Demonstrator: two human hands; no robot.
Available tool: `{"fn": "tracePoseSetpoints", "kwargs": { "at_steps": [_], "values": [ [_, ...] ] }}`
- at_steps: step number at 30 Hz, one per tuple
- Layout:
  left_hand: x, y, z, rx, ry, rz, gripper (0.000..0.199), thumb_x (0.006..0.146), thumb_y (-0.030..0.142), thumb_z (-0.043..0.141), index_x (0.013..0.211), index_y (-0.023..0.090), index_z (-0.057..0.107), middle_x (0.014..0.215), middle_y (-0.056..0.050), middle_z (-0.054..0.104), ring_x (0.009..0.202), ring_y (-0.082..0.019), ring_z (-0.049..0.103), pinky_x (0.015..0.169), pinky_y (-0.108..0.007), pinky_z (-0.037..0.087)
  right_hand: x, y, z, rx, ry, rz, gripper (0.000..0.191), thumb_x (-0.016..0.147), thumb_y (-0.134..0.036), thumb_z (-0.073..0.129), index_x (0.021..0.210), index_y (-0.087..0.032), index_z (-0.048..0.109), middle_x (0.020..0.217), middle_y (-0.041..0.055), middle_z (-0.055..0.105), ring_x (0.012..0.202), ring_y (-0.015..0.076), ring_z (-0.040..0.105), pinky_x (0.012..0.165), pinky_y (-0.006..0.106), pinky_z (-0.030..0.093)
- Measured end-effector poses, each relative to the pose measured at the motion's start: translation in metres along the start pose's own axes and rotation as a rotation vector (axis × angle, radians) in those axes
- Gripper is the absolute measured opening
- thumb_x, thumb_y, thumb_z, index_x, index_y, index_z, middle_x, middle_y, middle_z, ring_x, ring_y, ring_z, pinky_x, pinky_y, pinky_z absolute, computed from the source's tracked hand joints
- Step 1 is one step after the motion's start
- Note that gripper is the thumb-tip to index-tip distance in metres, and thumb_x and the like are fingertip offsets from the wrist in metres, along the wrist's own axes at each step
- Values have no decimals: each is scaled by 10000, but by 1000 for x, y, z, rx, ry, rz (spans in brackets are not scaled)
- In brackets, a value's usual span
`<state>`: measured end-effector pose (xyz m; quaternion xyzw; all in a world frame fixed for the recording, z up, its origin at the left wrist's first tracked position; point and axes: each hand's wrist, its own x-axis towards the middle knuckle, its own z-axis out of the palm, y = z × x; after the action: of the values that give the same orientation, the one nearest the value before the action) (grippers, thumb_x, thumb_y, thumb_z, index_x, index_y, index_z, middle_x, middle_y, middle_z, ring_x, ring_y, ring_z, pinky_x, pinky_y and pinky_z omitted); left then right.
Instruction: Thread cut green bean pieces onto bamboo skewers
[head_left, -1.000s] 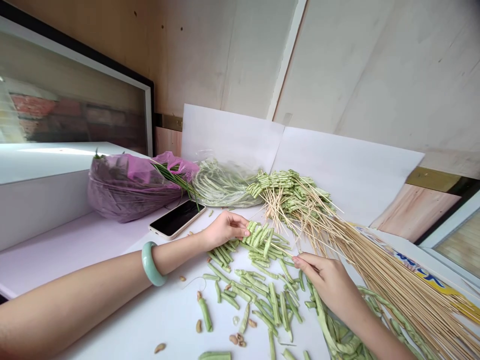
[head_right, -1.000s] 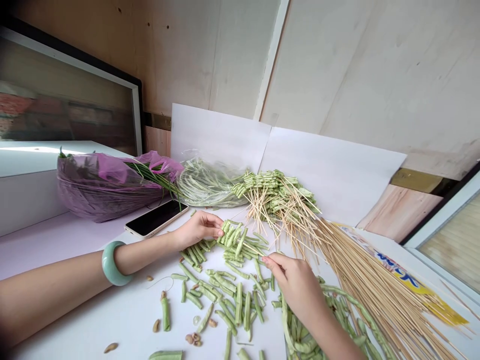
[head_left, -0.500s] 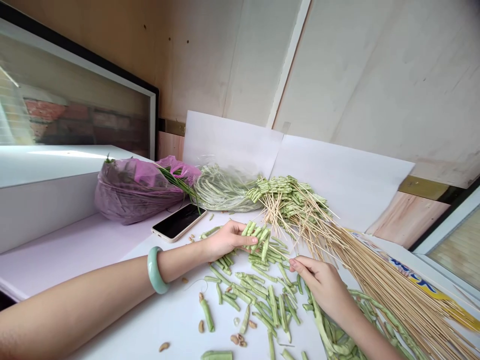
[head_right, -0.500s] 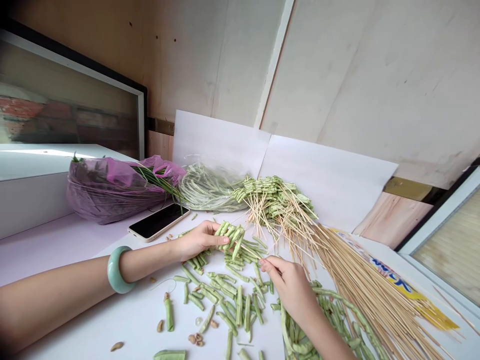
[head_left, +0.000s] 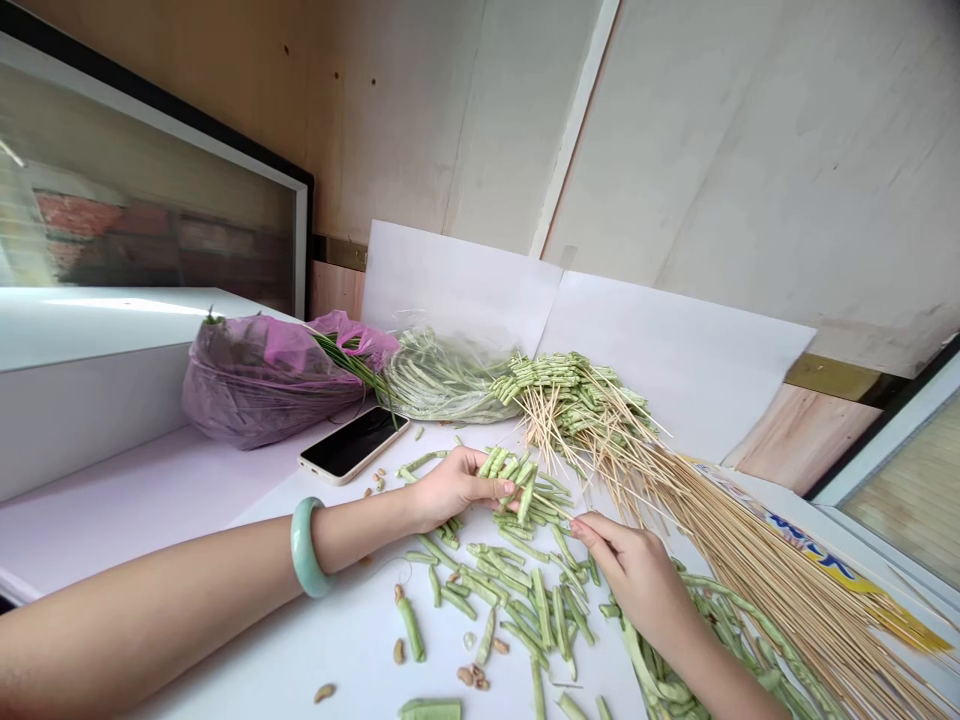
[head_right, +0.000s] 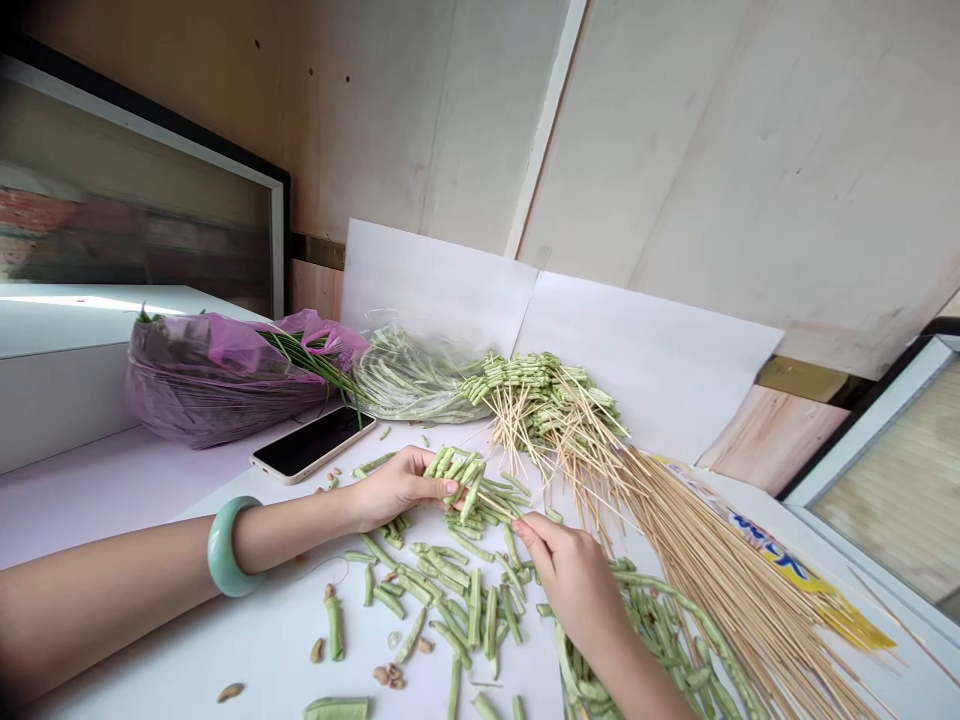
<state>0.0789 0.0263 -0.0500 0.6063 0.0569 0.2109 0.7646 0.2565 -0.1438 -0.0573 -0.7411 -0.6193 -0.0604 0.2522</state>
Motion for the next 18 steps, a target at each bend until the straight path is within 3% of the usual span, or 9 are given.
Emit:
{"fn": "tracePoseSetpoints", "kwargs": {
  "at_steps": [6, 10, 15, 18],
  "values": [
    [0, 1, 0, -12, 39, -12, 257, 601, 340, 814, 685, 128, 696, 707, -54, 694, 673, -160, 637, 702, -278, 490, 4, -2, -8, 22, -38, 16, 414, 944, -440, 355, 777, -230, 670, 706, 36, 702, 598, 205, 611, 551, 268, 422],
    [3, 5, -4, -42, 145, 41, 281, 610, 370, 809, 712, 141, 683, 727, -49, 688, 689, -168, 650, 740, -298, 500, 12, 12, -24, 48, -31, 62, 380, 894, -453, 433, 919, -204, 720, 849, 72, 746, 674, 225, 665, 617, 283, 488],
    [4, 8, -8, -92, 234, 97, 237, 641, 359, 790, 698, 169, 660, 707, -23, 665, 677, -150, 641, 717, -275, 494, 17, 38, -39, 57, -24, 69, 419, 860, -437, 409, 817, -174, 733, 608, 48, 684, 552, 215, 634, 548, 284, 487],
    [5, 7, -8, -119, 242, 97, 229, 629, 336, 801, 699, 169, 662, 718, -30, 663, 699, -159, 652, 726, -281, 498, 19, 48, -41, 63, 9, 60, 417, 834, -423, 416, 872, -164, 741, 715, 71, 728, 638, 233, 675, 608, 305, 520]
  ]
}}
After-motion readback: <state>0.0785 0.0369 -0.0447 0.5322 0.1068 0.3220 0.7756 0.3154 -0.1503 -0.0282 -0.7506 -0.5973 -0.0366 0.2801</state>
